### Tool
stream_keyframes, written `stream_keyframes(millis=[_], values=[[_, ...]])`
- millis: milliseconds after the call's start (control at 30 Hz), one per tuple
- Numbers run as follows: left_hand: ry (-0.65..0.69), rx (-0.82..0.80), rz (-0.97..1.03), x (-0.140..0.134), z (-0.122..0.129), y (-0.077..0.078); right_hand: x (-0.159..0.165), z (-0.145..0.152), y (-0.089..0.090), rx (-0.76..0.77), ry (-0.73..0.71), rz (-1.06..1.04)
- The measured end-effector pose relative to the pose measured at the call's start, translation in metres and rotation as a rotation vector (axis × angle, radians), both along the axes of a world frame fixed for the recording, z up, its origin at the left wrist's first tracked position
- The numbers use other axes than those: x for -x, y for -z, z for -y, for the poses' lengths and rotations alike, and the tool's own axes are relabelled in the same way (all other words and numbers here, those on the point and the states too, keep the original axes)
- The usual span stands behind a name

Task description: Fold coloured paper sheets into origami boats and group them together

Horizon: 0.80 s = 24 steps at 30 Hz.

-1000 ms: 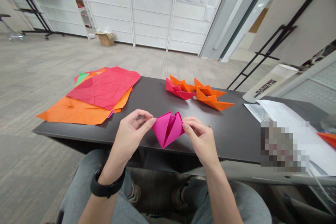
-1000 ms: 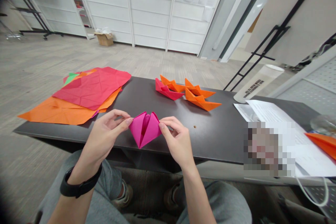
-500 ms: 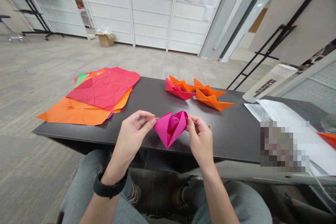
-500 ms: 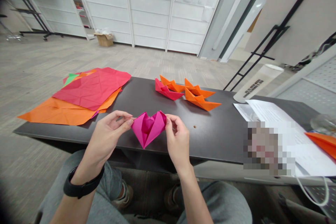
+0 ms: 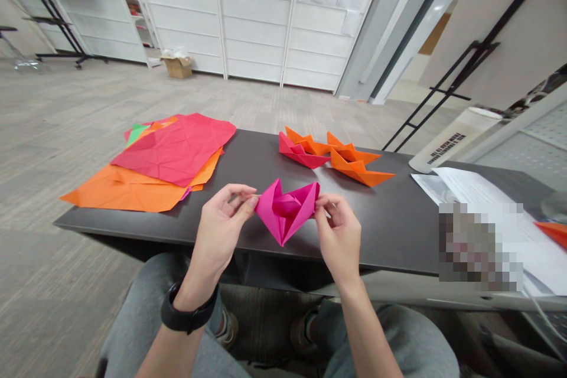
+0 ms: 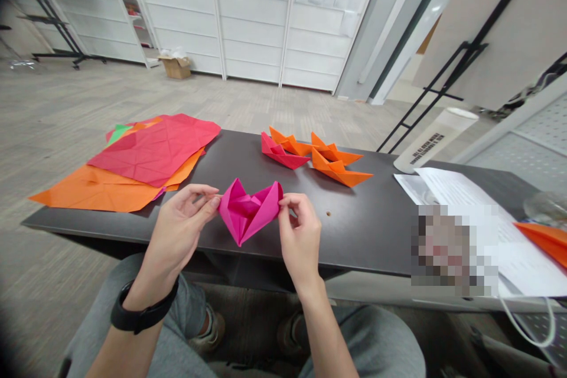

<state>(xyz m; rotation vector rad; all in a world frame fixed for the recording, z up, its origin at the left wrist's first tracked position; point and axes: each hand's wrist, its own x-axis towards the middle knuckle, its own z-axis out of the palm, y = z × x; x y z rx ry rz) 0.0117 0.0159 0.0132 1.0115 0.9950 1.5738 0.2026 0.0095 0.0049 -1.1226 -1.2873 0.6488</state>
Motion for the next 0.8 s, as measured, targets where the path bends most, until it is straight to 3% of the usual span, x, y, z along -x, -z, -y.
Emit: stream_keyframes(millis=[133,400,567,800], values=[[0.017,-0.008,0.0,0.0005,-0.0017,0.0003,-0.0047,-0.0015,-0.002,0.0,0.035,0.102],[0.067,-0.027,0.03,0.0046,-0.0044,0.0023,-0.0087,-0.0027,0.0021,0.009,-0.046,-0.228],[0.059,-0.014,0.101,0.0053,-0.0057,0.0001,-0.0083,-0.0037,-0.0006,0.023,-0.148,-0.252],[0.084,-0.027,0.138,0.0055,-0.0029,-0.0029,-0.0031,-0.0056,-0.0044,0.108,-0.117,-0.384]])
